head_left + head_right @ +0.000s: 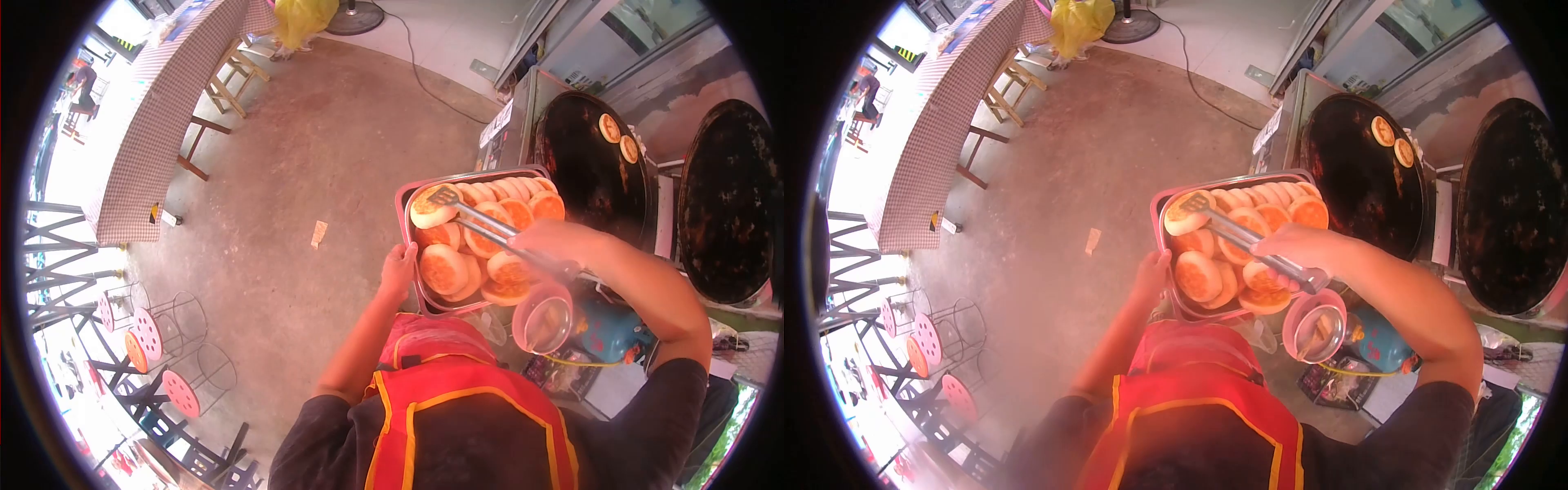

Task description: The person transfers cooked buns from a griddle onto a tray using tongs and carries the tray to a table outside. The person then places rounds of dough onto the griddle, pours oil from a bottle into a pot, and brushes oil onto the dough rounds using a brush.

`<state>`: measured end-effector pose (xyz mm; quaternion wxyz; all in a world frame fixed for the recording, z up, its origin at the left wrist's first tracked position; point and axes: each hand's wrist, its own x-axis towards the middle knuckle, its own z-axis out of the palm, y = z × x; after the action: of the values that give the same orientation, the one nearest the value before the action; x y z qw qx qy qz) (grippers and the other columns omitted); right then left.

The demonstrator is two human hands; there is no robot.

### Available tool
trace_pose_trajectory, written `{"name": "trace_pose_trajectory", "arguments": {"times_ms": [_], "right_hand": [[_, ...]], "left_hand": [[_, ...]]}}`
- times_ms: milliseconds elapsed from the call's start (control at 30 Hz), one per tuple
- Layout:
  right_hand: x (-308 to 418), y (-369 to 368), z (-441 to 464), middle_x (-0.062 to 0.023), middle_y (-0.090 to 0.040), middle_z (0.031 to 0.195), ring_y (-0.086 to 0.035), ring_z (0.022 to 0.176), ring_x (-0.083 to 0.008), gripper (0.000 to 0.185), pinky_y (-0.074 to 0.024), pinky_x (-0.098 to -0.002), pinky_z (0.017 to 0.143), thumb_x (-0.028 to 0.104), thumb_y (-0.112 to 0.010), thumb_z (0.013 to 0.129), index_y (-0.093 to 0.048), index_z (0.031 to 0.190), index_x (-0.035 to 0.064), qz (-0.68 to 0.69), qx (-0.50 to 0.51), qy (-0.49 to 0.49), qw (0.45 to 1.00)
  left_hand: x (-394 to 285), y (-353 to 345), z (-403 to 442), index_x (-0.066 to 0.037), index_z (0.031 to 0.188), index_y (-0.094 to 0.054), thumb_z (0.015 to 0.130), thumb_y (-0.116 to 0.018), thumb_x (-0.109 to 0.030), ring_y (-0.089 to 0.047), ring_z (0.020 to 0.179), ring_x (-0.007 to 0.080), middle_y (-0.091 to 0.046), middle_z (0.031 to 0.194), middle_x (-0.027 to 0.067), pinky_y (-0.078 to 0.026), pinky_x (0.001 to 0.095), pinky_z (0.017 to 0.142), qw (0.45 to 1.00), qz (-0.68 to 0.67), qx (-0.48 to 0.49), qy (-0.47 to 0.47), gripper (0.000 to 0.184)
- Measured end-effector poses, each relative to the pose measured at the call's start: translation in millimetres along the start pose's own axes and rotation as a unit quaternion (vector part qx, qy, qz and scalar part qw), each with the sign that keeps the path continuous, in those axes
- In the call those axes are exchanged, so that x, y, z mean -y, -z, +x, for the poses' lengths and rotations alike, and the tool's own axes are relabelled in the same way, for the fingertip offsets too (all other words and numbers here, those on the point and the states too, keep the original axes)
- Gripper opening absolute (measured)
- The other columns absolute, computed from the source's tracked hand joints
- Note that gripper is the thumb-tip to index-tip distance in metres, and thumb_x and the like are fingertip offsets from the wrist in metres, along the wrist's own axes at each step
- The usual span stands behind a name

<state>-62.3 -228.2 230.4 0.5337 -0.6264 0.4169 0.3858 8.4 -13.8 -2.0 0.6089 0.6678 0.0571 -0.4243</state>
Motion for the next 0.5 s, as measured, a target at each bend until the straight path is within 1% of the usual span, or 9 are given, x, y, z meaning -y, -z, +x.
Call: {"name": "trace_pose_trajectory", "arguments": {"times_ms": [100, 167, 267, 300, 333, 367, 400, 433, 500], "right_hand": [[-11, 14, -27, -0.0063, -0.055, 0.065, -0.05, 0.046, -0.0139, 0.031, -0.0434, -0.0278, 0.041, 0.032, -0.054, 0.087, -0.058, 0.088, 0.0012, 0.038, 0.012, 0.003, 0.999], [-29, 27, -56, -0.0059, -0.056, 0.065, -0.05, 0.046, -0.0134, 0.033, -0.0428, -0.0268, 0.041, 0.033, -0.054, 0.087, -0.059, 0.092, 0.001, 0.059, 0.001, -0.004, 0.998], [-79, 47, -82, -0.0045, -0.053, 0.065, -0.05, 0.047, -0.011, 0.039, -0.0377, -0.0229, 0.038, 0.035, -0.053, 0.089, -0.059, 0.107, 0.0009, 0.184, -0.095, 0.076, 0.976], [-97, 54, -83, -0.0045, -0.054, 0.066, -0.05, 0.046, -0.0107, 0.04, -0.0384, -0.0228, 0.038, 0.035, -0.051, 0.09, -0.057, 0.11, 0.0011, 0.223, -0.137, 0.116, 0.958], [-118, 62, -76, -0.0045, -0.054, 0.067, -0.05, 0.046, -0.0105, 0.042, -0.039, -0.0227, 0.038, 0.036, -0.05, 0.09, -0.055, 0.113, 0.0013, 0.261, -0.182, 0.157, 0.935], [-138, 70, -68, -0.0045, -0.054, 0.069, -0.049, 0.046, -0.0103, 0.043, -0.0397, -0.0227, 0.038, 0.036, -0.049, 0.091, -0.053, 0.116, 0.0014, 0.299, -0.233, 0.2, 0.903], [-155, 79, -58, -0.0032, -0.054, 0.071, -0.049, 0.046, -0.0098, 0.043, -0.0409, -0.0231, 0.038, 0.037, -0.046, 0.093, -0.049, 0.123, 0.0059, 0.319, -0.271, 0.207, 0.884], [-165, 85, -51, -0.0027, -0.054, 0.07, -0.049, 0.048, -0.011, 0.028, -0.0416, -0.0252, 0.04, 0.035, -0.049, 0.092, -0.05, 0.104, 0.0097, 0.36, -0.309, 0.185, 0.861], [-195, 111, -24, -0.0025, -0.053, 0.069, -0.05, 0.048, -0.011, 0.03, -0.0401, -0.0259, 0.038, 0.038, -0.05, 0.091, -0.05, 0.104, 0.0115, 0.346, -0.376, 0.137, 0.849]], "left_hand": [[14, 2, 9, -0.005, 0.077, -0.054, 0.091, -0.052, -0.028, -0.044, 0.049, 0.0087, -0.048, 0.06, 0.0001, -0.035, 0.0259, 0.045, 0.999, -0.028, 0.021, -0.004, 0.028], [21, 2, 15, -0.005, 0.077, -0.054, 0.092, -0.052, -0.028, -0.043, 0.049, 0.0088, -0.047, 0.06, 0.0002, -0.036, 0.0258, 0.045, 1.0, -0.018, 0.011, -0.001, 0.027], [5, -3, 6, -0.005, 0.078, -0.053, 0.092, -0.052, -0.028, -0.044, 0.048, 0.0089, -0.047, 0.059, 0.0004, -0.036, 0.0255, 0.044, 1.0, 0.007, -0.008, -0.007, 0.027], [-1, -4, 2, -0.005, 0.078, -0.053, 0.092, -0.052, -0.027, -0.044, 0.048, 0.009, -0.046, 0.059, 0.0005, -0.036, 0.0254, 0.044, 1.0, 0.019, -0.015, -0.012, 0.026], [11, 0, 8, -0.006, 0.079, -0.053, 0.092, -0.051, -0.028, -0.044, 0.047, 0.009, -0.047, 0.059, 0.0004, -0.036, 0.0246, 0.044, 0.999, -0.044, 0.025, 0.003, 0.025], [20, 4, 11, -0.007, 0.079, -0.053, 0.092, -0.05, -0.028, -0.044, 0.047, 0.009, -0.046, 0.059, 0.0002, -0.037, 0.024, 0.044, 0.998, -0.045, 0.032, -0.007, 0.025], [20, 3, 13, -0.007, 0.08, -0.053, 0.092, -0.05, -0.029, -0.044, 0.046, 0.009, -0.046, 0.058, -0.0001, -0.037, 0.0235, 0.044, 0.998, -0.046, 0.046, -0.02, 0.025], [20, 3, 13, -0.007, 0.084, -0.054, 0.092, -0.05, -0.029, -0.045, 0.049, 0.0089, -0.047, 0.06, -0.0001, -0.037, 0.0235, 0.045, 0.997, -0.048, 0.052, -0.013, 0.025], [15, 1, 10, -0.006, 0.093, -0.054, 0.092, -0.049, -0.031, -0.048, 0.056, 0.0094, -0.051, 0.068, 0.0003, -0.039, 0.0238, 0.048, 0.998, -0.044, 0.041, 0.008, 0.026]]}}
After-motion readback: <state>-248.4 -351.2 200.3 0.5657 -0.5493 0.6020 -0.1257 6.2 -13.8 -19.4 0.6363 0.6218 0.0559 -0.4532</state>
